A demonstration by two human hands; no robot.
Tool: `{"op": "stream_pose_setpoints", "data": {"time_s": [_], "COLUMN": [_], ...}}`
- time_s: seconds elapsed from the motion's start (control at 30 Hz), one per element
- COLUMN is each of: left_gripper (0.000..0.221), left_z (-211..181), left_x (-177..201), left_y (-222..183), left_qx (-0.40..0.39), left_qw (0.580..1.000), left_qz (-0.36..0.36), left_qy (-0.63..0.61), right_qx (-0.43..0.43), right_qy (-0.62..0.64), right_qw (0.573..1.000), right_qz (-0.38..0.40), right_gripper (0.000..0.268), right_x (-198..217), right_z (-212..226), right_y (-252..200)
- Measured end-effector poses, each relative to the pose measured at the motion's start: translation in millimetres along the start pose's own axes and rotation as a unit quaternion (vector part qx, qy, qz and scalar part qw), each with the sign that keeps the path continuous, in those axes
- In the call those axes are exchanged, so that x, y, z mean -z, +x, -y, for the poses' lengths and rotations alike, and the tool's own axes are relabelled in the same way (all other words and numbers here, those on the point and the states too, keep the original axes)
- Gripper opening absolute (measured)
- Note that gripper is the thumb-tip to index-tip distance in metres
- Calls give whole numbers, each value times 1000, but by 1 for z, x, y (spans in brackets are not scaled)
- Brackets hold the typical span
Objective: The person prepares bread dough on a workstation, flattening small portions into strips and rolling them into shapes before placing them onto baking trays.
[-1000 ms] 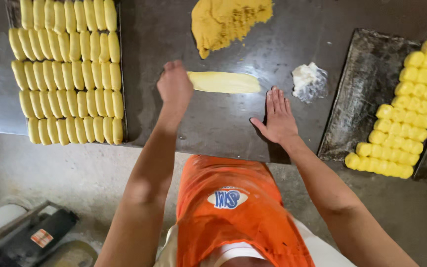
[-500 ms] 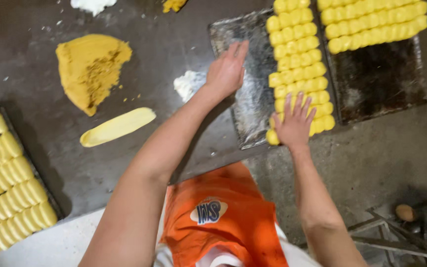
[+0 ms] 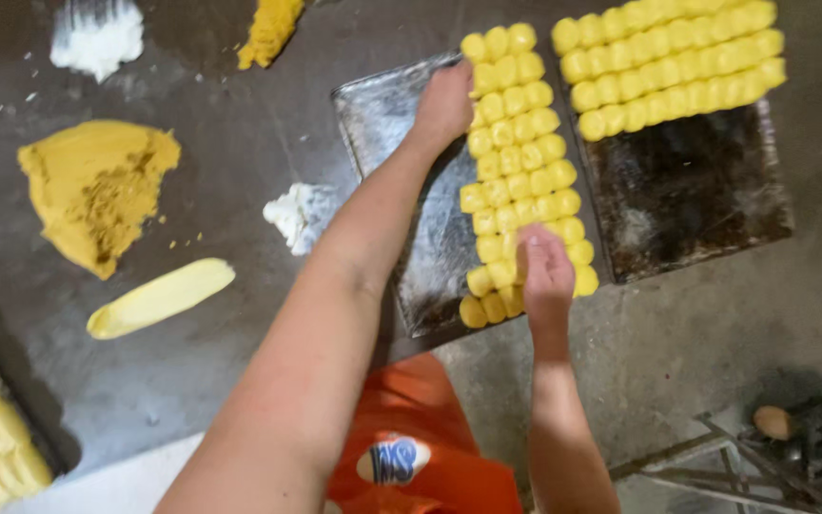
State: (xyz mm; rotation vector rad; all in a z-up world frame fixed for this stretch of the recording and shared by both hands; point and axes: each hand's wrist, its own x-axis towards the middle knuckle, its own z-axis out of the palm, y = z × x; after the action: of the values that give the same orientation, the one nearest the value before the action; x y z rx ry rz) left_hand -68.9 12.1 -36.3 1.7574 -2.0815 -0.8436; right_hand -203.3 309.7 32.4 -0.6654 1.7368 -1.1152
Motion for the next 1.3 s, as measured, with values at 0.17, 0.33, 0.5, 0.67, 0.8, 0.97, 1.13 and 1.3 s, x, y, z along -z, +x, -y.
{"op": "stream_pose_setpoints", "data": {"time_s": [0.17,0.33,0.5,0.67,0.8,0.97,1.13,1.3], "left_gripper": [54,44,33,35,35,35,26,28], "left_z": [38,109,141,181,232,274,273,285], "left_x": [97,193,208,194,187,174,196,208], "left_y": [-53,-180,-335,-419,-449,-434,-411,-422], "left_qx": [0,74,305,343,389,354,421,412], "left_qw": [980,896,823,732,687,739,790,847], "left_qz": [-94,-82,-130,-255,-282,-257,-179,-164], "left_qy": [-176,-430,-461,-530,-545,-512,-408,-293], "right_qx": [259,174,384,505,499,498,513,486], "right_qy": [-583,-544,-529,-503,-572,-553,-555,-503], "right_qw": [770,815,712,626,560,603,581,611], "right_qz": [-3,98,257,318,332,287,302,370], "right_gripper": [67,79,78,73,73,72,69,86], "right_x": [-19,-41,-146,-239,-252,-235,-277,-348], "right_z": [8,43,38,26,28,31,30,-1], "right_y": [-17,-10,-22,-6,-2,-44,-151,-209]}}
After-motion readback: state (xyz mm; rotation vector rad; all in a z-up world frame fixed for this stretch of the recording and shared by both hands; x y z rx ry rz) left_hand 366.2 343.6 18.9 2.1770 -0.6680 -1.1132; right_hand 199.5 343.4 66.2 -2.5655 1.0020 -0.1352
